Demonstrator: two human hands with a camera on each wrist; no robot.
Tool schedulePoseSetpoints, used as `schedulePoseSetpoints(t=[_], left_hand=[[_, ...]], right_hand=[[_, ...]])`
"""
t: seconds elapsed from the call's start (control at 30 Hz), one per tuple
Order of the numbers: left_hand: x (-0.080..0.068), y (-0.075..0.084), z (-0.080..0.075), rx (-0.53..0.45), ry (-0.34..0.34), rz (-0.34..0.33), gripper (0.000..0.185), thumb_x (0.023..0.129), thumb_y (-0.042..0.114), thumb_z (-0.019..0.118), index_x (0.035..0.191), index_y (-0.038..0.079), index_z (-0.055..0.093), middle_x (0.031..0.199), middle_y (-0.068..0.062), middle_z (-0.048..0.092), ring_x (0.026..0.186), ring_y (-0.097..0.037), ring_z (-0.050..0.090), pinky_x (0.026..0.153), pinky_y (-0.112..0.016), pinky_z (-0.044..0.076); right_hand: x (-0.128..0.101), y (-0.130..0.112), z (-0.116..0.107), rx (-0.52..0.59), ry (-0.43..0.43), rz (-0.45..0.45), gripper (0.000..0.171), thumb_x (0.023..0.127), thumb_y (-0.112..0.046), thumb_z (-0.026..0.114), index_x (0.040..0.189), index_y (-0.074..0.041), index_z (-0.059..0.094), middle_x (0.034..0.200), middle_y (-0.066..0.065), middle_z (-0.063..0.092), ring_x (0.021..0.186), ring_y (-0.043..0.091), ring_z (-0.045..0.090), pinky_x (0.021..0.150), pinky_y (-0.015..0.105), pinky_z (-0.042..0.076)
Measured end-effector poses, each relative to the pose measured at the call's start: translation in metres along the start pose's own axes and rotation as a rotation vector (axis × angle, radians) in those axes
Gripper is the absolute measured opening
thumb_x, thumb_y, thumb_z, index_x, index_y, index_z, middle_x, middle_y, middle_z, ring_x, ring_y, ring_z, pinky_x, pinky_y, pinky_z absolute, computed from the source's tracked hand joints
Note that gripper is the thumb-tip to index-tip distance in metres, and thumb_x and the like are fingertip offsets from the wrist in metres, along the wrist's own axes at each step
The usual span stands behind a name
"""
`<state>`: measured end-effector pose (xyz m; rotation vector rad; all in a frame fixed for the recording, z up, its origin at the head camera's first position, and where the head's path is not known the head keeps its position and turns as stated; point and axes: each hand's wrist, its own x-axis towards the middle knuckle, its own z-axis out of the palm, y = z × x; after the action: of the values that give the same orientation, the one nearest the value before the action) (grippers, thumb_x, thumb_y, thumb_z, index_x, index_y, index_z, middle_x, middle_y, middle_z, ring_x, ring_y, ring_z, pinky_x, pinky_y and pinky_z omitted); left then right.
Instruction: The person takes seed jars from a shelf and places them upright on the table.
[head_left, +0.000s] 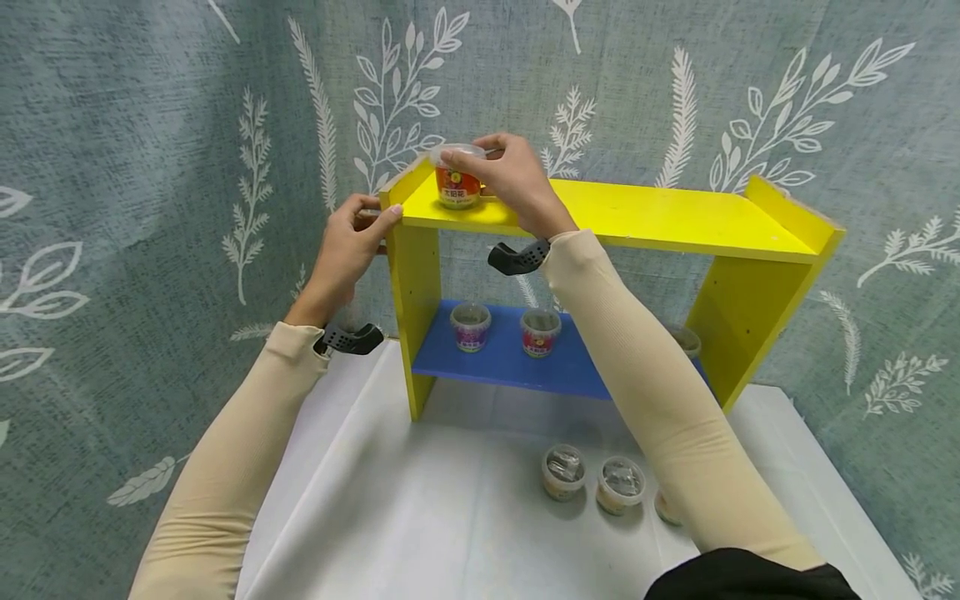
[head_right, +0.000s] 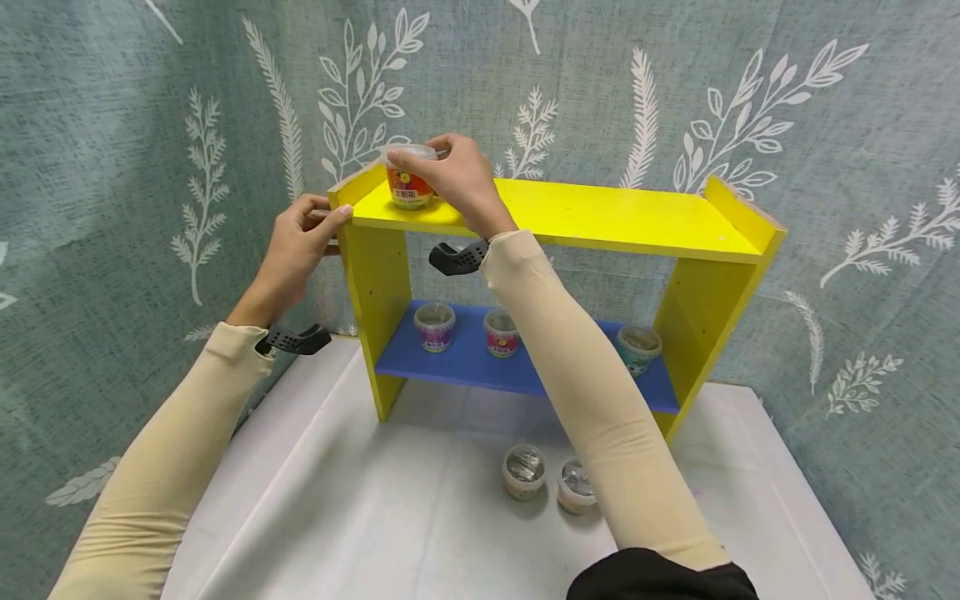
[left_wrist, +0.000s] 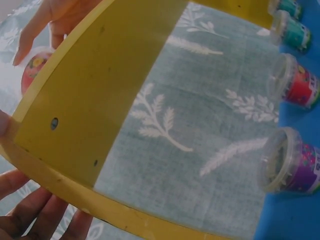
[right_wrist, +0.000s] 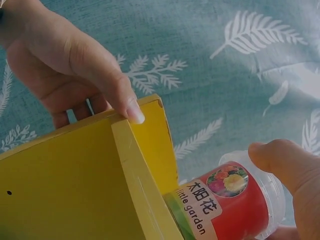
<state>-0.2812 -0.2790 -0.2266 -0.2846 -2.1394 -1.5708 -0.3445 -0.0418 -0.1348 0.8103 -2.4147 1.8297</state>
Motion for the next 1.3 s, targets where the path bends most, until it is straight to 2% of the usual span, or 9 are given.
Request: schedulePoseSetpoints(t=[0.2, 0.4, 0.93, 1.3], left_hand=[[-0.001, 0.0, 0.002, -0.006, -0.003, 0.003, 0.048, 0.101, 0.044, 0.065, 0.134, 0.011, 0.056, 0.122, -0.011, 0.062, 0.108, -0.023, 0.062, 0.093, -0.038, 0.055], [-0.002, -0.002, 0.004, 0.0, -0.015, -0.001, 0.048, 0.101, 0.045, 0.064, 0.133, 0.011, 0.055, 0.123, -0.011, 0.061, 0.109, -0.022, 0.061, 0.092, -0.038, 0.054], [-0.001, 0.0, -0.001, -0.022, -0.021, -0.004, 0.048, 0.101, 0.044, 0.065, 0.133, 0.01, 0.054, 0.121, -0.01, 0.059, 0.108, -0.023, 0.06, 0.094, -0.041, 0.054], [0.0, 0.002, -0.001, 0.0, -0.021, -0.024, 0.05, 0.1, 0.047, 0.064, 0.134, 0.012, 0.053, 0.124, -0.011, 0.059, 0.11, -0.023, 0.06, 0.094, -0.039, 0.053]], right_hand=[[-0.005, 0.001, -0.004, 0.003, -0.027, -0.033, 0.071, 0.092, -0.043, 0.078, 0.149, -0.009, 0.051, 0.145, 0.007, 0.055, 0.12, 0.018, 0.062, 0.099, 0.031, 0.053], [-0.012, 0.004, -0.012, -0.007, -0.028, -0.071, 0.064, 0.092, -0.041, 0.078, 0.144, -0.008, 0.057, 0.136, 0.008, 0.06, 0.115, 0.018, 0.063, 0.1, 0.035, 0.053], [-0.033, 0.0, -0.019, 0.001, -0.039, -0.098, 0.064, 0.092, -0.037, 0.078, 0.143, -0.007, 0.056, 0.129, 0.009, 0.064, 0.111, 0.021, 0.065, 0.097, 0.034, 0.055], [-0.055, -0.001, -0.021, 0.065, -0.096, -0.153, 0.056, 0.093, -0.032, 0.078, 0.138, -0.005, 0.059, 0.127, 0.011, 0.066, 0.11, 0.026, 0.066, 0.097, 0.037, 0.055]])
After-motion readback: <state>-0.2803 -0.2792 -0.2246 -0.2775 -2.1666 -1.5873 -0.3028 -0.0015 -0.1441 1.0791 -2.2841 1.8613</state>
